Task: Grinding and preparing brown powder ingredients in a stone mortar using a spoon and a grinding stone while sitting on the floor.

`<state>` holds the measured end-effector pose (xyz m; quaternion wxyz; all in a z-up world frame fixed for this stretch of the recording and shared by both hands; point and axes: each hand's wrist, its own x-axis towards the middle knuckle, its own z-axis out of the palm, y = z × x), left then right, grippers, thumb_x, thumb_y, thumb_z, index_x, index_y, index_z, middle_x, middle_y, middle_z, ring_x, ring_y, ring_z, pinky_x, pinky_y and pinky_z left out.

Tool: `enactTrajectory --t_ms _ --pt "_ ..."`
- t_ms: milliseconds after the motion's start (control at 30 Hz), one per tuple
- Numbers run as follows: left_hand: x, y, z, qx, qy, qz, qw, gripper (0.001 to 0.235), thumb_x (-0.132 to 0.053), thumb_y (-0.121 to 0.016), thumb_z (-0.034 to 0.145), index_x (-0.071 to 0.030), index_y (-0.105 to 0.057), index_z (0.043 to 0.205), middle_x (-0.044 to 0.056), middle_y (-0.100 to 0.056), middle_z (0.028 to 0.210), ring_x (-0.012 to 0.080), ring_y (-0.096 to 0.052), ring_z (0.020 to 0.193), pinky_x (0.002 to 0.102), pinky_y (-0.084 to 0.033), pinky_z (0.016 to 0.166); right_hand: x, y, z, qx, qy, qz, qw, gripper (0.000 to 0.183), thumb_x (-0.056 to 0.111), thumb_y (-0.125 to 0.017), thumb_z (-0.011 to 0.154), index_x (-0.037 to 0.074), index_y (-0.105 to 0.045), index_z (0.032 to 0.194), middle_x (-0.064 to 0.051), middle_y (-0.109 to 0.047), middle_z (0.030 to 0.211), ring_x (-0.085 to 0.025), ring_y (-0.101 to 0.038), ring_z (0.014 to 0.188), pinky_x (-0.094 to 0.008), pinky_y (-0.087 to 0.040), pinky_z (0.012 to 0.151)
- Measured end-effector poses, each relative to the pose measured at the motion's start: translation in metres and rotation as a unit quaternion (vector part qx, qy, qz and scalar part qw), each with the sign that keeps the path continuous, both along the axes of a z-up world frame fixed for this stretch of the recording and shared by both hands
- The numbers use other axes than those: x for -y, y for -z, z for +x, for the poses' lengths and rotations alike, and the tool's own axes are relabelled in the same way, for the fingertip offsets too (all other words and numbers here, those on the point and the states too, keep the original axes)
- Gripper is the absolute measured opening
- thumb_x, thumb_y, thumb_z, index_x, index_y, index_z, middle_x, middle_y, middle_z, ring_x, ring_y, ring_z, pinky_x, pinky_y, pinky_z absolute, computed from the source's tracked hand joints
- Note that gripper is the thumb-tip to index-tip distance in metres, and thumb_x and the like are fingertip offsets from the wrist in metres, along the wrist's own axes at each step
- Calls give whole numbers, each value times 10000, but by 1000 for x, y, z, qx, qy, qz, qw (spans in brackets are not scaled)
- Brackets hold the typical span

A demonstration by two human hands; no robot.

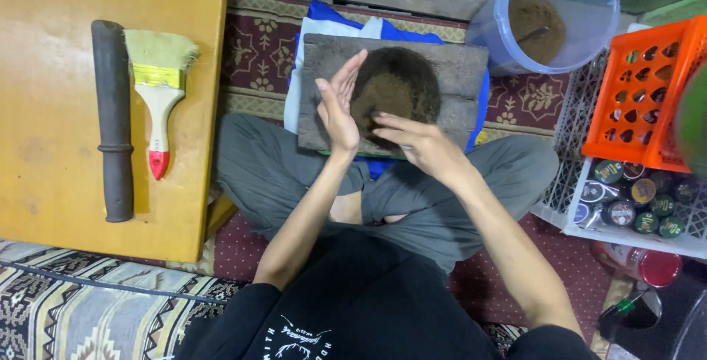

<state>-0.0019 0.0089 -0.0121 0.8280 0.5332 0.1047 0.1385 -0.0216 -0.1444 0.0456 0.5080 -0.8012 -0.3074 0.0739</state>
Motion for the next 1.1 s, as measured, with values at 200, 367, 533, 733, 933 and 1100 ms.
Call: enactTrajectory --t_ms 200,367,533,733,933,1100 --pt "-8 11 1 4 -5 -34 999 827 -538 -64 1155 18 -627 1396 210 -642 1398 303 -540 1396 429 -401 1220 -11 24 12 31 -13 -14 999 303 -89 -549 997 15 -770 1177 -233 -710 1291 -415 -648 1237 -495 -552 987" --pt "-10 16 1 7 -12 -39 999 851 -547 -45 1150 36 -610 1407 243 -623 1409 334 -524 1405 457 -396 1222 18 34 7 11 -38 -33 999 289 -156 -572 941 -47 -761 1129 -284 -710 1246 -455 -653 1204 -527 -550 970" --pt "-8 15 2 14 -2 -33 999 842 -544 -51 1153 23 -624 1397 234 -635 1397 327 -532 1402 461 -392 1217 25 11 19 10 12 -60 998 185 -92 -663 961 -48 -769 1107 -238 -749 1174 -409 -707 1126 -476 -574 932" --pt "-8 20 -1 22 -10 -20 1000 837 -567 -44 1158 -35 -647 1392 182 -652 1395 282 -556 1386 433 -390 1201 24 -7 26 -54 42 -306 950 260 184 -678 997 14 -778 1166 -182 -733 1103 -378 -718 955 -466 -584 762" --pt "-11 20 0 28 -1 -30 999 807 -546 -74 1170 -29 -659 1376 174 -671 1370 278 -565 1374 425 -414 1187 22 15 23 56 39 -487 871 318 287 -644 1013 96 -780 1228 -133 -739 979 -333 -744 767 -403 -588 569" --pt "-13 19 -1 30 6 -25 999 806 -536 -63 1173 -28 -653 1383 192 -660 1385 306 -553 1387 450 -397 1205 2 3 20 57 -17 -546 836 308 110 -588 1001 -48 -726 1227 -254 -743 904 -416 -748 755 -513 -611 568"
